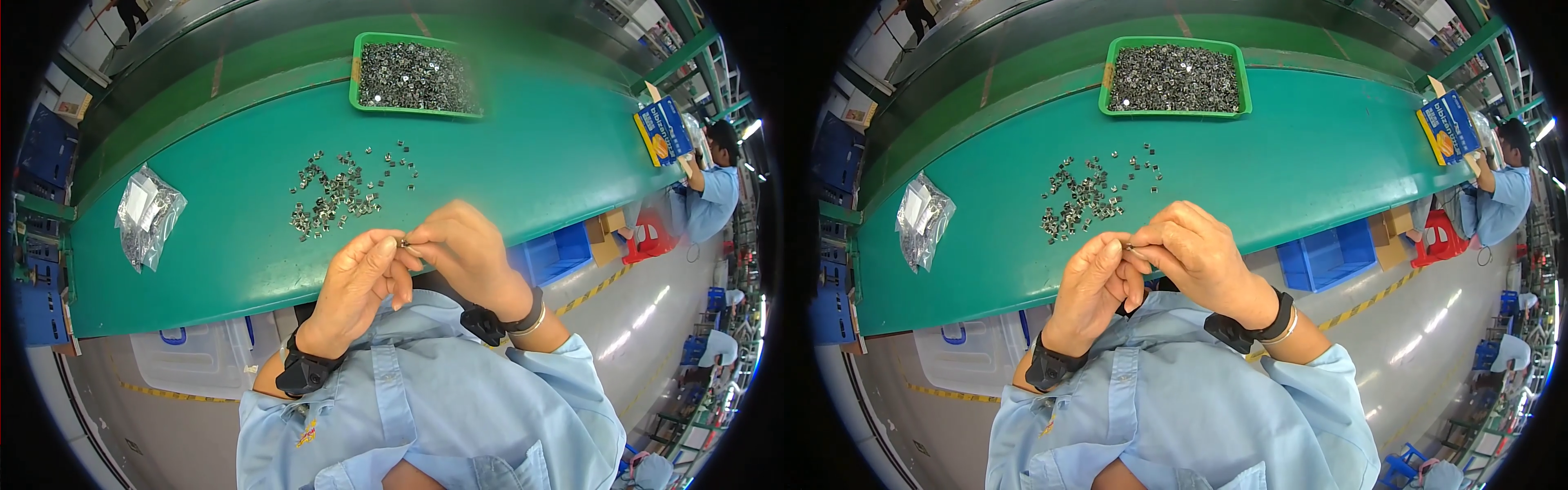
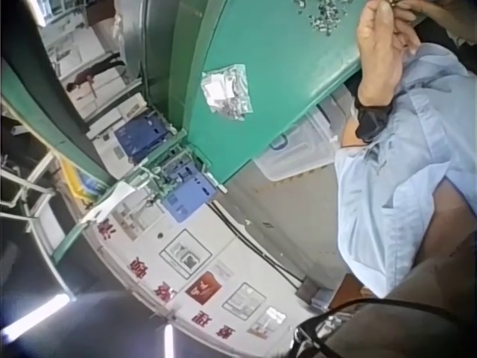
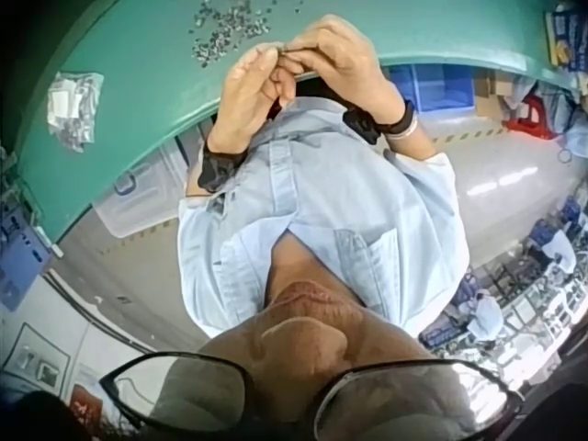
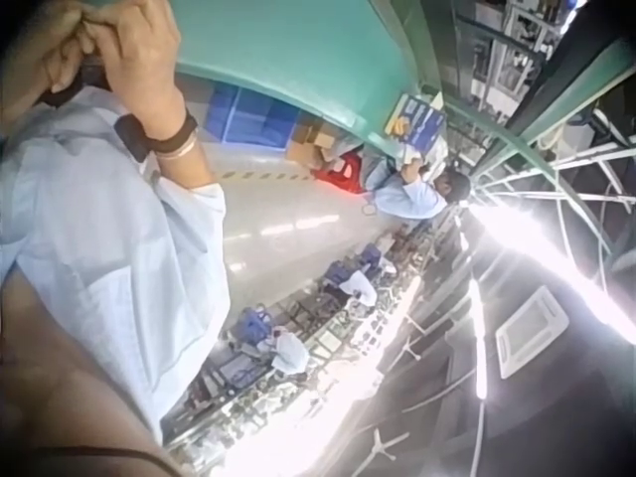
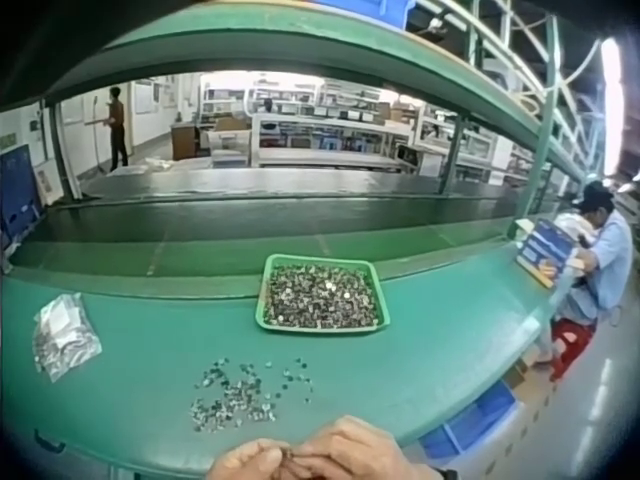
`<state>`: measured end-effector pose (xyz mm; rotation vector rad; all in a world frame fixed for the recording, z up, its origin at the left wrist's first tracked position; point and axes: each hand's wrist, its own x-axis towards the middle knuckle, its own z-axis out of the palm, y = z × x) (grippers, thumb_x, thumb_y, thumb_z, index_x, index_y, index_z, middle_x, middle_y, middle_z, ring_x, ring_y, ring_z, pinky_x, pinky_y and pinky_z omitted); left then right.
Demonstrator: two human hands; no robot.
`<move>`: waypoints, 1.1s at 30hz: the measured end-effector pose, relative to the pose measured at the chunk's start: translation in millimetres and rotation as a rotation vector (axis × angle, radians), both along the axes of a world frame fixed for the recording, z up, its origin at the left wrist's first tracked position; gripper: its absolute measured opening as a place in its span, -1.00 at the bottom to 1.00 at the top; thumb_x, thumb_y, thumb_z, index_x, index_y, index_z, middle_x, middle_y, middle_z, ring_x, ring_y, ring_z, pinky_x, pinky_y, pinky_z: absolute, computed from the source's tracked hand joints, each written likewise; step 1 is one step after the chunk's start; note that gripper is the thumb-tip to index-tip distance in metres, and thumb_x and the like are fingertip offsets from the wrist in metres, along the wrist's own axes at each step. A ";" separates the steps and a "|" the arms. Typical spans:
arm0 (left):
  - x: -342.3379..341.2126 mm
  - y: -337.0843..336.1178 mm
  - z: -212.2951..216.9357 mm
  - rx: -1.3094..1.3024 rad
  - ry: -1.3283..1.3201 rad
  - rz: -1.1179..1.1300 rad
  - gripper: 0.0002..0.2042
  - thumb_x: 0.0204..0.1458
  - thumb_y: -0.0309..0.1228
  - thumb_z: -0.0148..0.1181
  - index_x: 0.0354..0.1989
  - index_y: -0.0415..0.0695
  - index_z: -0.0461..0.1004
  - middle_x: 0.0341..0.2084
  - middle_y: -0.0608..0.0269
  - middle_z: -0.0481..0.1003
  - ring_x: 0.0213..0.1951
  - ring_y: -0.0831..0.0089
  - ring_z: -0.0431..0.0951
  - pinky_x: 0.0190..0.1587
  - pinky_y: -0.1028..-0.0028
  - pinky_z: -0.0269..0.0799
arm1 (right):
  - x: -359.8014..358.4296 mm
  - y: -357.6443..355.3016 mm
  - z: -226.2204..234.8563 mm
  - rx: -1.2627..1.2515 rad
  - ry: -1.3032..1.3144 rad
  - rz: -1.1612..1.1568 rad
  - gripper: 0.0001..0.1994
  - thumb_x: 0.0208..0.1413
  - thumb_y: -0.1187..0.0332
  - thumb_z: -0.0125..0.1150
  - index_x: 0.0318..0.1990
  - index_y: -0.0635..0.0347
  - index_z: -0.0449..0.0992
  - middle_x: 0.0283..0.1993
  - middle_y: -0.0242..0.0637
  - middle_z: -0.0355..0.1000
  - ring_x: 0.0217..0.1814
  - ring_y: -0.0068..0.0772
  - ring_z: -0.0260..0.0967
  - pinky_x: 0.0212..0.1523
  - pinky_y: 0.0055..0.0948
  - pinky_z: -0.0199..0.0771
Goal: The person picks up metal clips from the table, inspects them by hand, and places them back onto the table. After repeating this, the person stands up to adjust their stool and then sits back down to continue the task.
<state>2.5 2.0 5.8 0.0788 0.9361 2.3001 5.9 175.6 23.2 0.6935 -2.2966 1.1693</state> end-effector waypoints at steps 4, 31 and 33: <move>0.9 -0.4 -1.0 -0.002 0.028 0.018 -0.80 0.20 -0.34 -0.05 -0.20 -0.24 0.35 -0.40 0.12 0.47 -0.56 0.49 0.45 -0.57 0.55 0.30 | 0.6 2.1 0.9 0.025 -0.004 0.016 -0.80 -0.22 0.53 0.33 -0.36 0.15 0.50 -0.41 -0.34 0.40 -0.40 -0.33 0.36 -0.43 -0.43 0.36; 3.8 12.7 0.0 0.044 0.044 -0.052 -0.85 0.17 -0.33 0.01 -0.31 -0.17 0.31 -0.50 0.22 0.47 -0.55 0.49 0.45 -0.56 0.54 0.29 | 15.7 8.1 -18.2 -0.192 -0.083 0.022 -0.80 -0.12 0.54 0.30 -0.28 0.14 0.48 -0.34 -0.34 0.42 -0.31 -0.36 0.37 -0.33 -0.47 0.38; 4.5 15.0 1.3 0.009 0.040 -0.032 -0.85 0.19 -0.32 -0.03 -0.31 -0.15 0.30 -0.53 0.21 0.44 -0.58 0.48 0.43 -0.59 0.55 0.29 | 14.8 8.4 -17.8 -0.194 -0.070 0.024 -0.81 -0.12 0.55 0.29 -0.29 0.17 0.48 -0.36 -0.33 0.42 -0.32 -0.37 0.38 -0.36 -0.47 0.39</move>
